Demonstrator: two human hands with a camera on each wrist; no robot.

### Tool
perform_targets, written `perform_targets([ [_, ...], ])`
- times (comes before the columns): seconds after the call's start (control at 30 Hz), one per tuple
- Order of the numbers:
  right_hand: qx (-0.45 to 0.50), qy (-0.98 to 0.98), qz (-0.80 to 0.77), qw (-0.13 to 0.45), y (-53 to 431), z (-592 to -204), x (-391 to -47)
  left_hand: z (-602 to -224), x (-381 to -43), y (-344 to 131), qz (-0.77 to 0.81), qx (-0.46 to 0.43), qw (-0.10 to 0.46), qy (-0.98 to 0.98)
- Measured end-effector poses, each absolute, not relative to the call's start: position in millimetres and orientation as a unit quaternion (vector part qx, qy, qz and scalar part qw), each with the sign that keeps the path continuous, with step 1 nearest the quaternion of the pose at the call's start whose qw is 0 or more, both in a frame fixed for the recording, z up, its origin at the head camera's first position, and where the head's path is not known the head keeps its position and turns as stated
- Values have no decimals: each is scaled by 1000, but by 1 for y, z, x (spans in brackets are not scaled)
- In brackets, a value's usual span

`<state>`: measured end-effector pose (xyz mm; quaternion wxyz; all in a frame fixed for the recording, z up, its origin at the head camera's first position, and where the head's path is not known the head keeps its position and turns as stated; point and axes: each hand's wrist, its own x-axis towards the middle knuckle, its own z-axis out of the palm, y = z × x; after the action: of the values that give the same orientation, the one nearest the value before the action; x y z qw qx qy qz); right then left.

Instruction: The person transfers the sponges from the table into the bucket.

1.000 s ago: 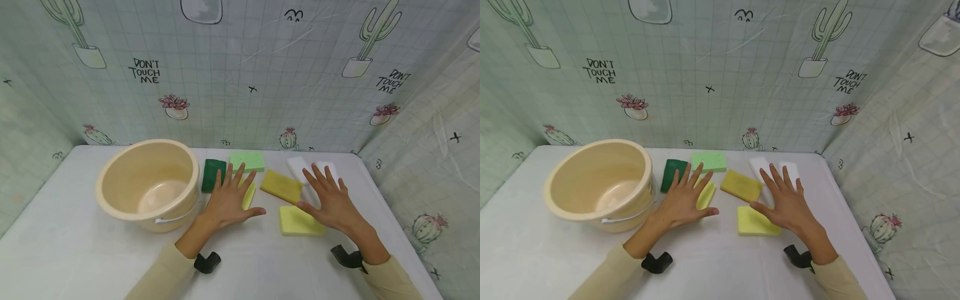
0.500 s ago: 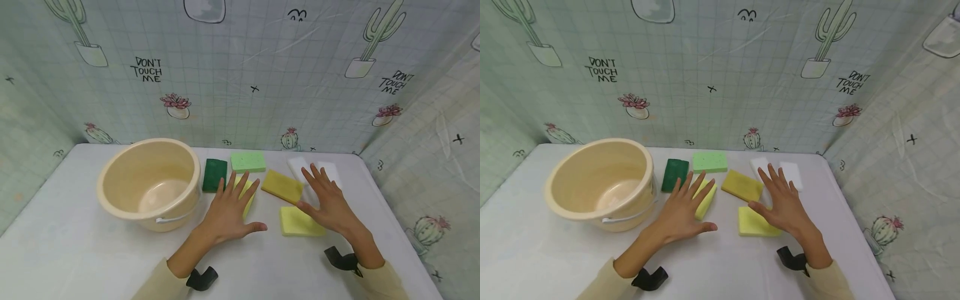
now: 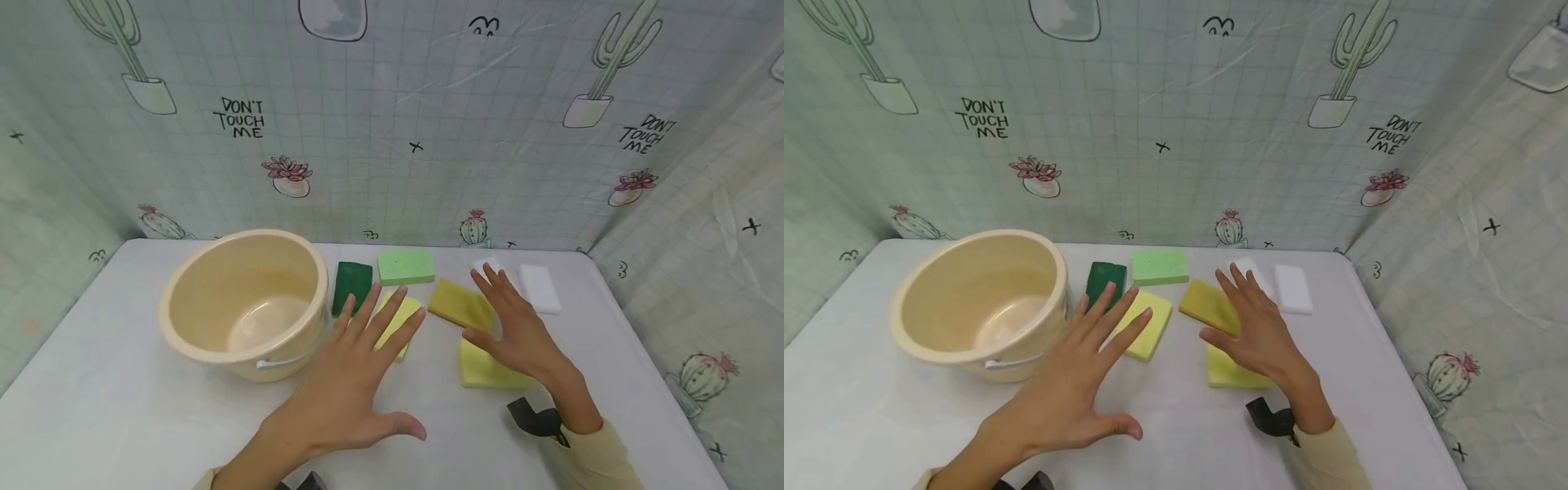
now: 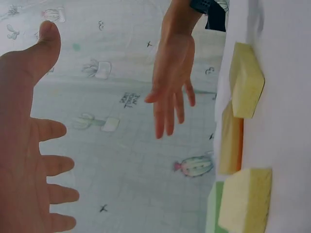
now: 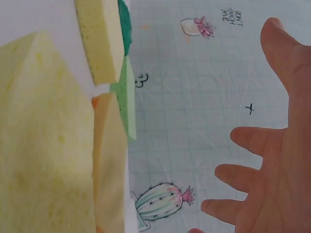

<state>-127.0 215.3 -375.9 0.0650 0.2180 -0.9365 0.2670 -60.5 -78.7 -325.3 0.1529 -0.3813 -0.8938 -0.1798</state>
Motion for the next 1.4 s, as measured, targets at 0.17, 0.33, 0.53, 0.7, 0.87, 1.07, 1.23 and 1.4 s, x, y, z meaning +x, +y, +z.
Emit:
perform_targets([
  [0.17,220,-933,277,60,204,-374,-131,-310,-57,-95,-199,-384,168,-886],
  [0.33,225,-930,286,52,192,-371,-139,-293,-53,-114,-222,-381,206,-874],
  [0.53,217,-932,286,48,179,-367,-152,-280,-57,-146,-232,-346,256,-872],
  [0.7,209,-937,278,29,166,-365,-163,-282,-67,-172,-259,-329,300,-857],
  [0.87,204,-930,306,27,152,-364,-175,-292,-80,-196,-273,-300,329,-853],
  [1.07,207,-902,376,43,135,-373,-195,-305,-92,-238,-317,-242,343,-850],
  [1.23,190,-894,403,45,129,-382,-213,-318,-101,-266,-381,-190,330,-842],
  [1.4,167,-893,418,20,126,-393,-226,-330,-104,-276,-418,-141,305,-844],
])
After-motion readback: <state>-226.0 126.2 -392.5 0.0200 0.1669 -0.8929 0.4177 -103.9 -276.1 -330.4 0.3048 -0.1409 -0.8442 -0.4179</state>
